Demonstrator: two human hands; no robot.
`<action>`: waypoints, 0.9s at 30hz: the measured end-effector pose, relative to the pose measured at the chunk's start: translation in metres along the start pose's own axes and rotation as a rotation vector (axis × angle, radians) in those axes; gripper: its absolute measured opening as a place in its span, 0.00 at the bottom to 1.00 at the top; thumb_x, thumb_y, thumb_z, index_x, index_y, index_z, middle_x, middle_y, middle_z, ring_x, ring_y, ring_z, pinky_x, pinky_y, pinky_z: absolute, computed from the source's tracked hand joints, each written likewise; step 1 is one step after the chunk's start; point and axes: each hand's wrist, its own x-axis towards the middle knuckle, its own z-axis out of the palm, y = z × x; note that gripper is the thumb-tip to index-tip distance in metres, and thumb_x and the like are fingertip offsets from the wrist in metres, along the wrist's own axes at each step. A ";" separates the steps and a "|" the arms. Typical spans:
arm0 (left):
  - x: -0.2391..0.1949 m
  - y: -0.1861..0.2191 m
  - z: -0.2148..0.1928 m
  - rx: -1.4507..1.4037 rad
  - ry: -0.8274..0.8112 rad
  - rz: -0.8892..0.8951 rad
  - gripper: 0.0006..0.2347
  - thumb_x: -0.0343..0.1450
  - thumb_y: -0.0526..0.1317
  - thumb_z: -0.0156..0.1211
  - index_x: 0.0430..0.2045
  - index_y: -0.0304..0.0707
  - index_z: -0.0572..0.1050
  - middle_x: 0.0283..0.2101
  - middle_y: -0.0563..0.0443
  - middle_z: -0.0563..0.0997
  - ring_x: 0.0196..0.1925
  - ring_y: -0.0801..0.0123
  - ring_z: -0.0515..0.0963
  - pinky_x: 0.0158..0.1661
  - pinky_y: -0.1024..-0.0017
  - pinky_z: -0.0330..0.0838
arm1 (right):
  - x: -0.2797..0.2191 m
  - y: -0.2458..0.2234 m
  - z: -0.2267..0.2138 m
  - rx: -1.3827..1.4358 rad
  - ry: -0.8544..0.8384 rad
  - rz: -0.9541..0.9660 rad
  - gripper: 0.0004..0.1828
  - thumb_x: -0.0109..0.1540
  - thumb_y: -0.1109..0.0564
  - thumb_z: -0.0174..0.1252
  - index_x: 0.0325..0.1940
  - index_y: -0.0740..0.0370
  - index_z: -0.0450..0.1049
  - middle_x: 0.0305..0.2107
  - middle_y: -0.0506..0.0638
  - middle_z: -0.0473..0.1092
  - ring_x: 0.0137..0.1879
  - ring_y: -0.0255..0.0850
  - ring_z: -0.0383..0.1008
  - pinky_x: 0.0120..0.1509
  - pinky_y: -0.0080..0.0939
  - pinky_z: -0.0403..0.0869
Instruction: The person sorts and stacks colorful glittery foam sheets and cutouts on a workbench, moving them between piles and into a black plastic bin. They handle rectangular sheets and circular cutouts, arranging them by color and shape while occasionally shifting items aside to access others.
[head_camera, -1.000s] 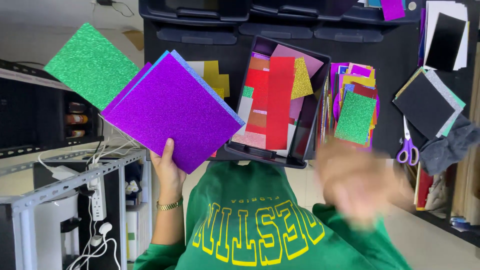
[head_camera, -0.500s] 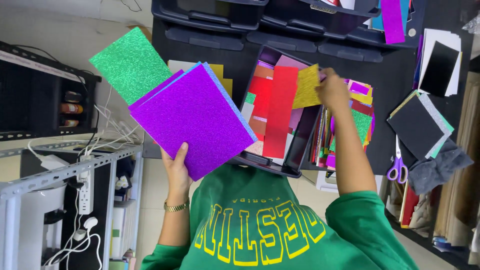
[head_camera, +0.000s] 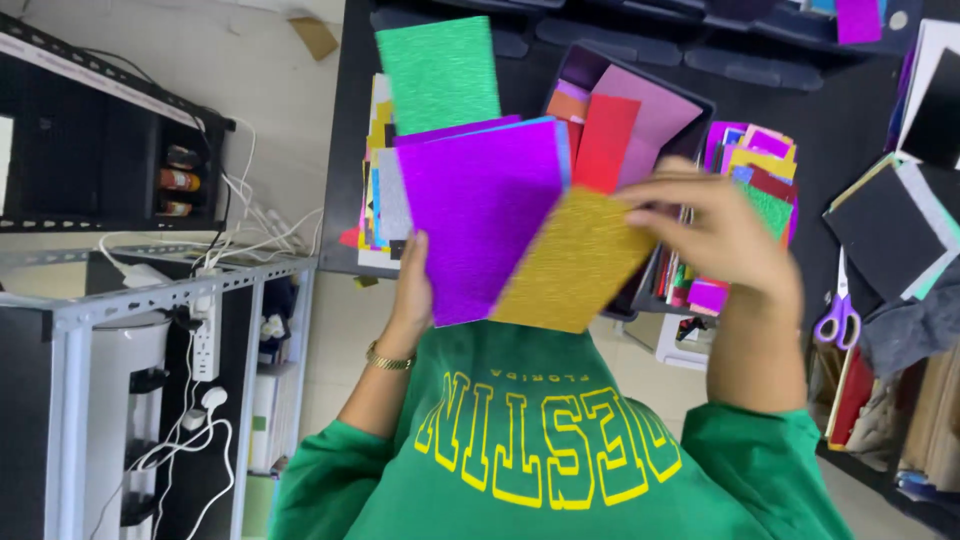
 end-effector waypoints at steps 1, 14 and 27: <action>-0.016 0.024 0.015 0.004 0.000 -0.006 0.29 0.76 0.53 0.40 0.69 0.30 0.55 0.73 0.40 0.59 0.76 0.62 0.55 0.73 0.65 0.46 | 0.009 -0.007 0.018 0.004 0.000 0.005 0.11 0.67 0.61 0.59 0.53 0.61 0.79 0.37 0.52 0.75 0.42 0.41 0.67 0.47 0.40 0.68; -0.091 0.049 0.041 -0.084 -0.248 -0.072 0.34 0.75 0.47 0.50 0.72 0.25 0.46 0.76 0.29 0.41 0.78 0.44 0.38 0.74 0.52 0.31 | 0.026 -0.020 0.118 -0.178 -0.181 0.010 0.12 0.62 0.63 0.60 0.49 0.66 0.81 0.37 0.61 0.78 0.45 0.56 0.74 0.51 0.55 0.73; -0.086 -0.055 -0.044 -0.105 -0.091 -0.108 0.26 0.65 0.32 0.61 0.62 0.39 0.68 0.58 0.49 0.78 0.59 0.63 0.76 0.61 0.66 0.67 | 0.077 0.184 0.064 -1.211 0.177 0.240 0.34 0.58 0.59 0.51 0.69 0.41 0.69 0.31 0.48 0.77 0.35 0.53 0.76 0.23 0.53 0.72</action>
